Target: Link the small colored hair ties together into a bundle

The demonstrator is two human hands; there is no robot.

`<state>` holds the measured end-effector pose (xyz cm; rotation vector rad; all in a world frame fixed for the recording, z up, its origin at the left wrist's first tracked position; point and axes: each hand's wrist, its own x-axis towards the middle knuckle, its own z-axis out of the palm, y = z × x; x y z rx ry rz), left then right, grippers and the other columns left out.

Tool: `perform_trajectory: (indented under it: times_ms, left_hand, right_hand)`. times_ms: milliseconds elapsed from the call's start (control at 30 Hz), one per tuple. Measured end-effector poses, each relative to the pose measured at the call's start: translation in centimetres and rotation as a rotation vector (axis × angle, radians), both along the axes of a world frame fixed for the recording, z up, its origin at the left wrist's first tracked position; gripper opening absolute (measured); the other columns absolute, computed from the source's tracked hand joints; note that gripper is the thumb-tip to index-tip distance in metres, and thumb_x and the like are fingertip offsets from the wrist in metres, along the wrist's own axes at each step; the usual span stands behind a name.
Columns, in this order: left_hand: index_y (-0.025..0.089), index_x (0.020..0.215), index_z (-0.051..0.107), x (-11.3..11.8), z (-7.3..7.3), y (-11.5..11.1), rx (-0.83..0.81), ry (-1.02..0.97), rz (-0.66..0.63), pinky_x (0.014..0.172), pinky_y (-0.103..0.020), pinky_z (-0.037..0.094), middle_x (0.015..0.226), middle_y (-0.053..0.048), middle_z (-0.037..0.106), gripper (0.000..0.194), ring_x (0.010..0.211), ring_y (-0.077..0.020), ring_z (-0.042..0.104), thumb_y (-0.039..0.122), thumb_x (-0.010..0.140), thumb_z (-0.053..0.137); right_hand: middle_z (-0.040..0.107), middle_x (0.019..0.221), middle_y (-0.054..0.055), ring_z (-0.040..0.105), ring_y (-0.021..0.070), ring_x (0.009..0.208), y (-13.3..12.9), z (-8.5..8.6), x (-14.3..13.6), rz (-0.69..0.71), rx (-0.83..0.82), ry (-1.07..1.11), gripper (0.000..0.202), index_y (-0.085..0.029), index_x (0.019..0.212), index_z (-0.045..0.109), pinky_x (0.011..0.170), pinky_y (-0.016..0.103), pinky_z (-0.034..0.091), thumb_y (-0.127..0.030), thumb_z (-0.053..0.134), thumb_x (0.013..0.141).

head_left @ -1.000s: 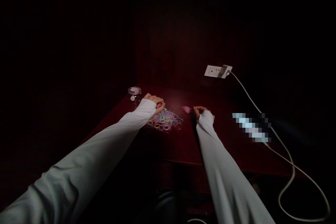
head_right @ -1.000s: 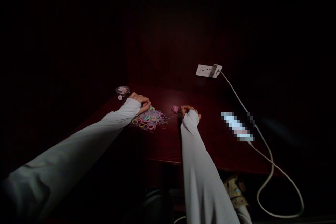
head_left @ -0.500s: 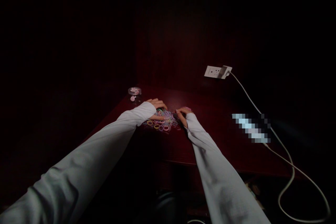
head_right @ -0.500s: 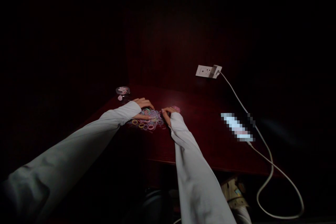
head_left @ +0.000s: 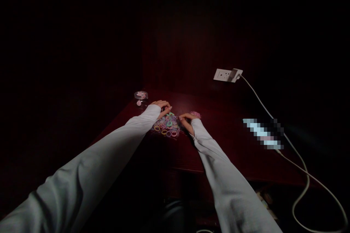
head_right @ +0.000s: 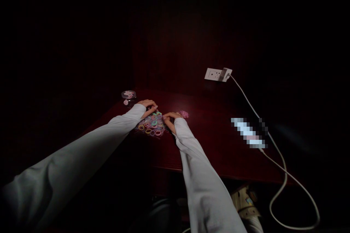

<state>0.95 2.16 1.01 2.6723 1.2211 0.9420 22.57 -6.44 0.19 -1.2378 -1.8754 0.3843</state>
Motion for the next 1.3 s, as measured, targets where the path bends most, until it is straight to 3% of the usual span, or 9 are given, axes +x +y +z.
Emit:
perform_trajectory:
  times_ms: [167,333,700,900,1300]
  left_hand:
    - [0.022,0.09,0.072,0.1,-0.1,0.0,-0.029,-0.055,0.031,0.081,-0.031,0.043,0.084,-0.001,0.07,0.024,0.079,-0.0172,0.06,0.034,0.1,0.054]
    - [0.021,0.09,0.073,0.2,0.7,-0.7,-0.023,-0.003,0.039,0.084,-0.031,0.042,0.082,-0.001,0.069,0.023,0.082,-0.0179,0.061,0.034,0.099,0.056]
    - [0.021,0.089,0.073,0.3,0.6,-1.0,-0.009,0.066,0.025,0.084,-0.032,0.04,0.082,-0.001,0.07,0.025,0.084,-0.0184,0.061,0.035,0.1,0.055]
    - [0.021,0.085,0.071,0.3,0.7,-1.0,0.004,0.079,-0.011,0.085,-0.033,0.039,0.08,-0.001,0.07,0.027,0.084,-0.0183,0.062,0.036,0.1,0.055]
    - [0.02,0.076,0.068,0.5,0.4,-1.1,0.102,0.039,-0.07,0.081,-0.033,0.037,0.077,-0.002,0.071,0.031,0.08,-0.0173,0.062,0.033,0.1,0.053]
  right_hand:
    - [0.067,0.089,0.003,0.053,0.0229,0.089,-0.5,0.0,-0.9,0.019,0.036,-0.164,0.018,-0.03,0.102,0.08,0.086,0.035,0.041,-0.036,0.075,0.086]
    - [0.065,0.085,0.002,0.05,0.022,0.09,-0.2,-0.4,-0.8,-0.019,0.006,-0.185,0.004,-0.028,0.085,0.079,0.088,0.036,0.038,-0.031,0.079,0.084]
    - [0.069,0.077,0.002,0.057,0.0195,0.077,0.6,-0.5,-0.6,-0.008,-0.023,0.05,0.011,-0.024,0.08,0.079,0.078,0.034,0.042,-0.034,0.075,0.085]
    - [0.069,0.071,0.002,0.058,0.0188,0.07,0.5,-0.5,-0.5,-0.009,-0.026,0.047,0.022,-0.025,0.077,0.079,0.073,0.035,0.044,-0.038,0.067,0.09]
    - [0.072,0.077,0.003,0.062,0.0187,0.073,0.8,-0.9,-0.2,-0.025,-0.004,0.055,0.026,-0.024,0.08,0.079,0.076,0.034,0.045,-0.042,0.064,0.091]
